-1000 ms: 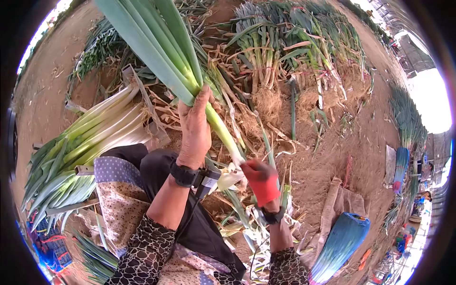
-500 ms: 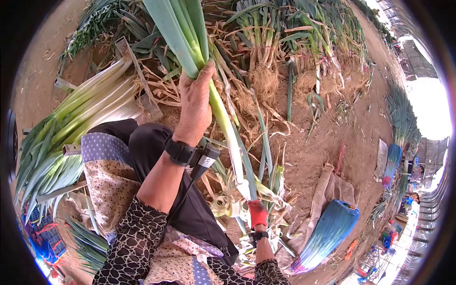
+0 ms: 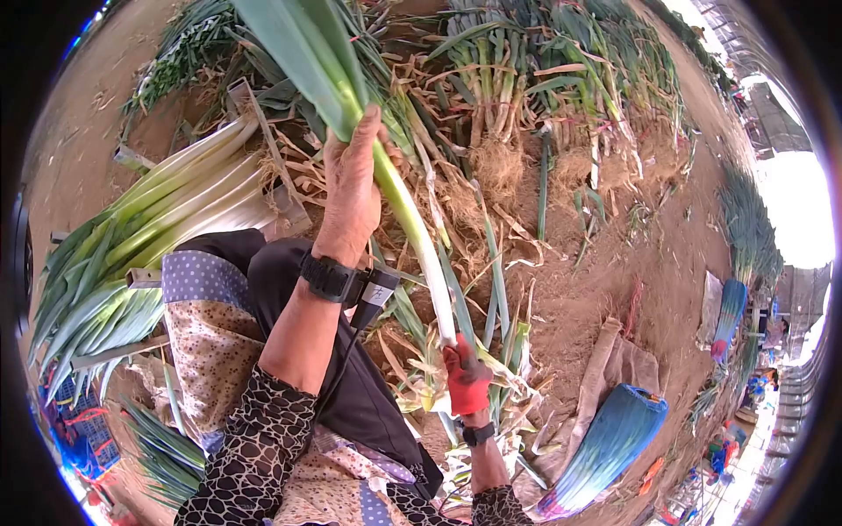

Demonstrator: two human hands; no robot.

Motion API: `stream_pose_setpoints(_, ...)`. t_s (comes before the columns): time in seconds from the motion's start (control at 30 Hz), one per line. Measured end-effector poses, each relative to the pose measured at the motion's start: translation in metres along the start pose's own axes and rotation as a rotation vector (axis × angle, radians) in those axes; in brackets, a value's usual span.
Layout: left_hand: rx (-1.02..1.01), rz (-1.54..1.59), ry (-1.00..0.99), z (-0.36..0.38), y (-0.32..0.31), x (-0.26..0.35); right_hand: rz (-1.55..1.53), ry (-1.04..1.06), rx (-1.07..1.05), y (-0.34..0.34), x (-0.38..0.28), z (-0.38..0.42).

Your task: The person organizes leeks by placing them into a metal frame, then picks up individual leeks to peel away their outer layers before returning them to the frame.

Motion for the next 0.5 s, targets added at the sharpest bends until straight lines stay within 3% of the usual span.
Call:
stream_pose_setpoints(0.1,-0.135,0.069,0.113,0.001,-0.011,-0.001,-0.169,-0.105,-0.010,0.008,-0.016,0.004)
stream_pose_setpoints(0.13,-0.128,0.091,0.138,-0.001,-0.011,-0.008,-0.015,0.045,-0.012,0.022,-0.044,-0.004)
stream_pose_setpoints(0.3,-0.014,0.159,0.073,-0.021,0.003,0.000,0.006,0.232,0.005,0.058,-0.099,0.012)
stream_pose_setpoints(0.37,0.067,0.194,0.070,-0.029,0.016,0.003,-0.074,0.023,0.018,0.079,-0.098,0.043)
stream_pose_setpoints(0.43,0.100,0.219,0.010,-0.043,0.028,0.008,0.151,0.077,-0.026,0.102,-0.106,0.073)
stream_pose_setpoints(0.5,0.106,0.282,-0.063,-0.051,0.033,0.020,0.208,0.049,0.042,0.106,-0.059,0.119)
Point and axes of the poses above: each hand's wrist, its own z-axis away from the middle knuckle, its own y-axis out of the back of the hand, x = y × z, the point moved 4 cm from there along -z, towards the middle knuckle, and after that the axes turned 5 degrees about z, right-handed, at the moved point
